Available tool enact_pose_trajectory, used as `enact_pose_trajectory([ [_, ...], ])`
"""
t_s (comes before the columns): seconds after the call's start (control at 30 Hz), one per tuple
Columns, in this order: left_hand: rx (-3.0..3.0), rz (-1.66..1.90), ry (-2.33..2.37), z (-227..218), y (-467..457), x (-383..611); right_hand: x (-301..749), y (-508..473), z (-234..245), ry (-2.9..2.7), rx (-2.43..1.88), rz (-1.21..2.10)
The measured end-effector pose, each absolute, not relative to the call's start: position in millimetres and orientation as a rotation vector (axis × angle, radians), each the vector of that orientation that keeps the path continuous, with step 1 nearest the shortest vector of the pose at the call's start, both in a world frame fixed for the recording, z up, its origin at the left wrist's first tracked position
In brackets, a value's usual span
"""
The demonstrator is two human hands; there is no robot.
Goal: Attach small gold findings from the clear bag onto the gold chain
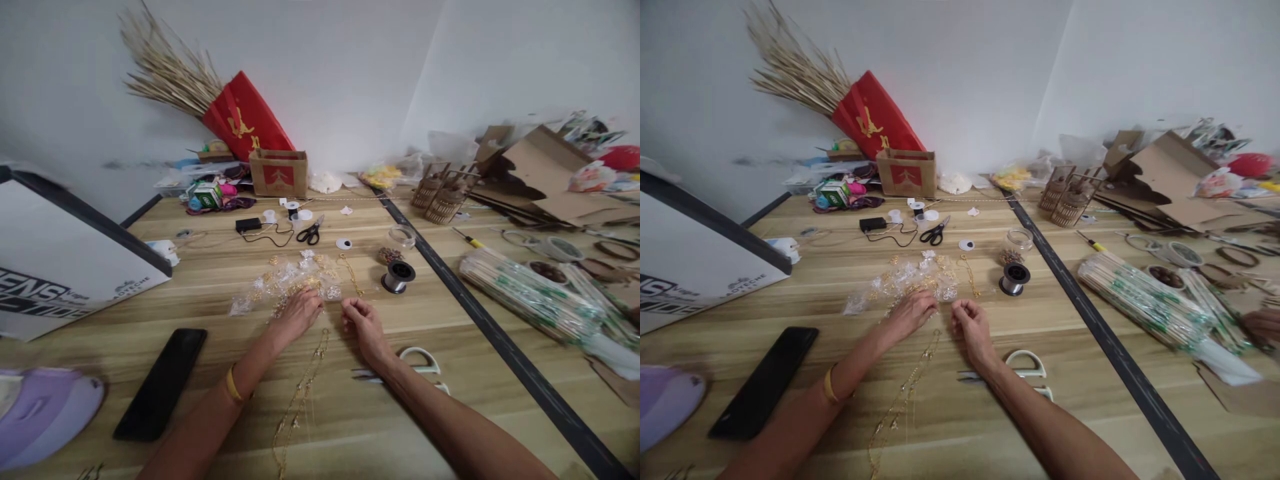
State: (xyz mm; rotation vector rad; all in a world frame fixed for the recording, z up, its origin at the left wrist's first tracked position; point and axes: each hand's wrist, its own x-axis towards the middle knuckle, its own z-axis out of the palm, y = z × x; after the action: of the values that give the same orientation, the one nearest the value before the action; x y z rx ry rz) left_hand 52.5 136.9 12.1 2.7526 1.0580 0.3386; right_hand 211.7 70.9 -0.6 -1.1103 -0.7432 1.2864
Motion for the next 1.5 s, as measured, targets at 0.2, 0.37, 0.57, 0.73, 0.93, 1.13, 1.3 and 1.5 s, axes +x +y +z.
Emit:
enact_pose_trajectory([
  [0.2, 2.777, 0.314, 1.065, 11, 137, 51, 211, 70, 0, -0.759, -1.118, 1.281],
  [0.37, 2.774, 0.267, 1.111, 15, 136, 52, 212, 71, -1, -0.761, -1.115, 1.286],
  [0.57, 2.731, 0.285, 1.143, 19, 136, 59, 212, 71, -3, -0.780, -1.103, 1.286],
  [0.73, 2.723, 0.247, 1.143, 20, 136, 63, 211, 71, -4, -0.780, -1.105, 1.288],
  [0.93, 2.765, 0.260, 1.125, 16, 137, 63, 211, 71, -3, -0.783, -1.112, 1.301],
  [1.13, 2.789, 0.238, 1.140, 16, 136, 65, 211, 71, -6, -0.790, -1.109, 1.291],
  [1.3, 2.782, 0.308, 1.126, 16, 135, 60, 211, 71, -5, -0.804, -1.112, 1.289],
  [1.5, 2.280, 0.790, 1.187, 29, 120, 44, 209, 69, -2, -0.922, -1.137, 1.235],
])
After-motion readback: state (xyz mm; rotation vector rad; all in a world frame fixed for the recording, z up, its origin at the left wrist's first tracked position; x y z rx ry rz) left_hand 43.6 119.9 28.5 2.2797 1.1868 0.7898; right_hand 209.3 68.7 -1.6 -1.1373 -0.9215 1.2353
